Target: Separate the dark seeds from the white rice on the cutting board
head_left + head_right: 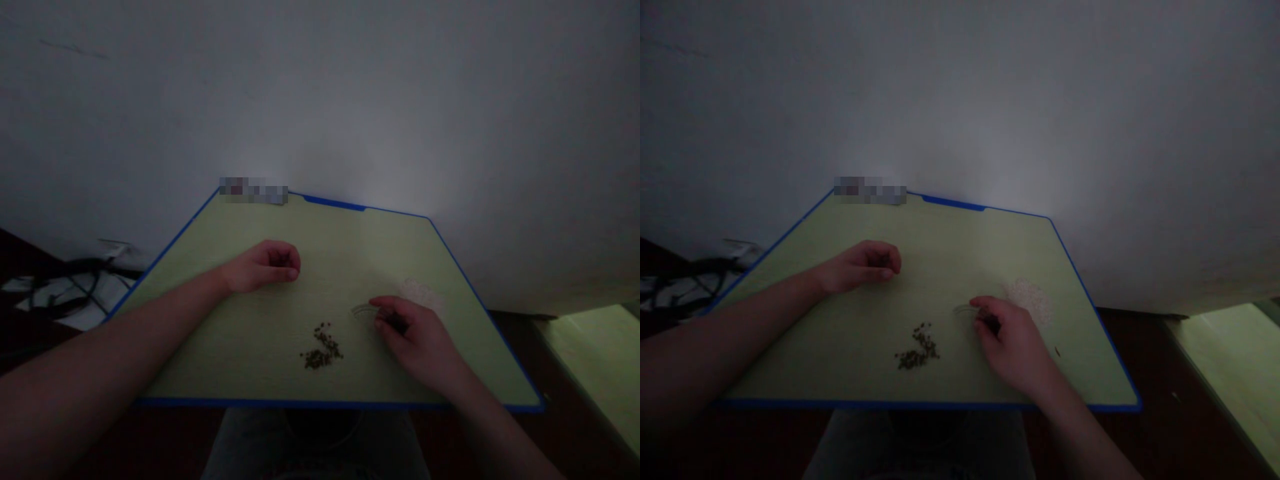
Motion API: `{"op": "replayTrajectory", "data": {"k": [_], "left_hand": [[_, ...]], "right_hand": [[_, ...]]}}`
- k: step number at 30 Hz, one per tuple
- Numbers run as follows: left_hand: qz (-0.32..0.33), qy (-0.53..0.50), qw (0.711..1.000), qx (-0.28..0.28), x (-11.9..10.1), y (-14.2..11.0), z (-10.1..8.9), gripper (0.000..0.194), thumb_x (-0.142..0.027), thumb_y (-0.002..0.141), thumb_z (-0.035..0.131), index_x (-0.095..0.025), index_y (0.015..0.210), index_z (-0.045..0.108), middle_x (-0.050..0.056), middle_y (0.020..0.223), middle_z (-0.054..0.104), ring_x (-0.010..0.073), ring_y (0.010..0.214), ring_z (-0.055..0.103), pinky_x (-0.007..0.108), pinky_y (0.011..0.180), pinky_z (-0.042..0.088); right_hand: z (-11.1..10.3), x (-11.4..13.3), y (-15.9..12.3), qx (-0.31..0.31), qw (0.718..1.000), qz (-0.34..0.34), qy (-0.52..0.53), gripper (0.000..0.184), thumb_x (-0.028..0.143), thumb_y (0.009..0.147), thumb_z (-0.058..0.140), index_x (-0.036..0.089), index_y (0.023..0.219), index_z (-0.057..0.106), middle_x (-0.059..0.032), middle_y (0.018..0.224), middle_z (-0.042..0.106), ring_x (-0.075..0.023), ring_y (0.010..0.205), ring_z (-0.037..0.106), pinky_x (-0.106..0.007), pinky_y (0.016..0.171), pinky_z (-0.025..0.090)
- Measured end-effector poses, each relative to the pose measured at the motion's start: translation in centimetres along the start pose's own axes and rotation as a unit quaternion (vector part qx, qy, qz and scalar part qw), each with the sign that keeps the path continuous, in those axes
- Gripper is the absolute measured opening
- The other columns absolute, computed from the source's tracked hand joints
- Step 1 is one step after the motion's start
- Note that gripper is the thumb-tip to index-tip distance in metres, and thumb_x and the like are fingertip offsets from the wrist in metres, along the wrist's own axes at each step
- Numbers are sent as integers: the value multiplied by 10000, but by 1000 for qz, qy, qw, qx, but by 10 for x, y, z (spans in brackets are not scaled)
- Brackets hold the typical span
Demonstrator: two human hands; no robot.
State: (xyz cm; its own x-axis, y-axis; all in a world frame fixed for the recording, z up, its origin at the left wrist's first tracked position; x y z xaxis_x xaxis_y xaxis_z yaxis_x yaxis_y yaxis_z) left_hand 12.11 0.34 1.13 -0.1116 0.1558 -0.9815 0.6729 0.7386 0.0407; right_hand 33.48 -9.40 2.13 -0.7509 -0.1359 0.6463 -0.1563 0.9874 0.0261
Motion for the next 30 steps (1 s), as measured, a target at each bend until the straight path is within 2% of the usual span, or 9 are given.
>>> {"op": "replayTrajectory", "data": {"k": [4, 9, 19, 30], "left_hand": [[-5, 4, 1000, -4, 2, 0, -1, 263, -371, 705, 703, -147, 740, 570, -41, 619, 525, 79, 565, 449, 197, 515, 353], [-8, 7, 1000, -3, 3, 1, -1, 260, -366, 702, 704, -145, 732, 570, -36, 622, 525, 83, 569, 455, 201, 515, 351], [1, -11, 1000, 2, 1, 1, 0, 250, -342, 698, 717, -140, 727, 573, -40, 605, 520, 77, 550, 448, 199, 512, 346], [-7, 2, 1000, -2, 1, 1, 0, 277, -381, 694, 713, -148, 727, 566, -42, 608, 525, 78, 556, 452, 195, 507, 356]], "right_hand": [[16, 17, -1, 38, 999, -19, 5, 310, 142, 838, 544, 169, 1117, 675, -42, 830, 729, -180, 731, 675, -317, 678, 525], [26, 27, 5, 43, 998, -38, -2, 320, 117, 832, 556, 168, 1124, 675, -47, 872, 739, -177, 772, 682, -316, 724, 528], [18, 25, 4, 39, 997, -45, -41, 311, 117, 835, 543, 179, 1104, 687, -56, 898, 745, -185, 779, 685, -309, 702, 520], [24, 36, 9, 55, 994, -82, -37, 301, 108, 832, 553, 189, 1083, 698, -37, 883, 745, -167, 773, 682, -294, 726, 514]]}}
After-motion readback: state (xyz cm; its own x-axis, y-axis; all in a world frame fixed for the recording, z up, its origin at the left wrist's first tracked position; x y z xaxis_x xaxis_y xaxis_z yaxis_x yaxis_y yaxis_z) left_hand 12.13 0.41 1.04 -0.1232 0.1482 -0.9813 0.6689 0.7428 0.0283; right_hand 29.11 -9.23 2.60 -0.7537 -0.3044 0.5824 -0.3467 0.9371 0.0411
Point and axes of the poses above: each hand's wrist, its own y-axis towards the middle knuckle, its own z-axis out of the palm, x = y × z, the point moved 9 cm from there along y, towards the middle knuckle
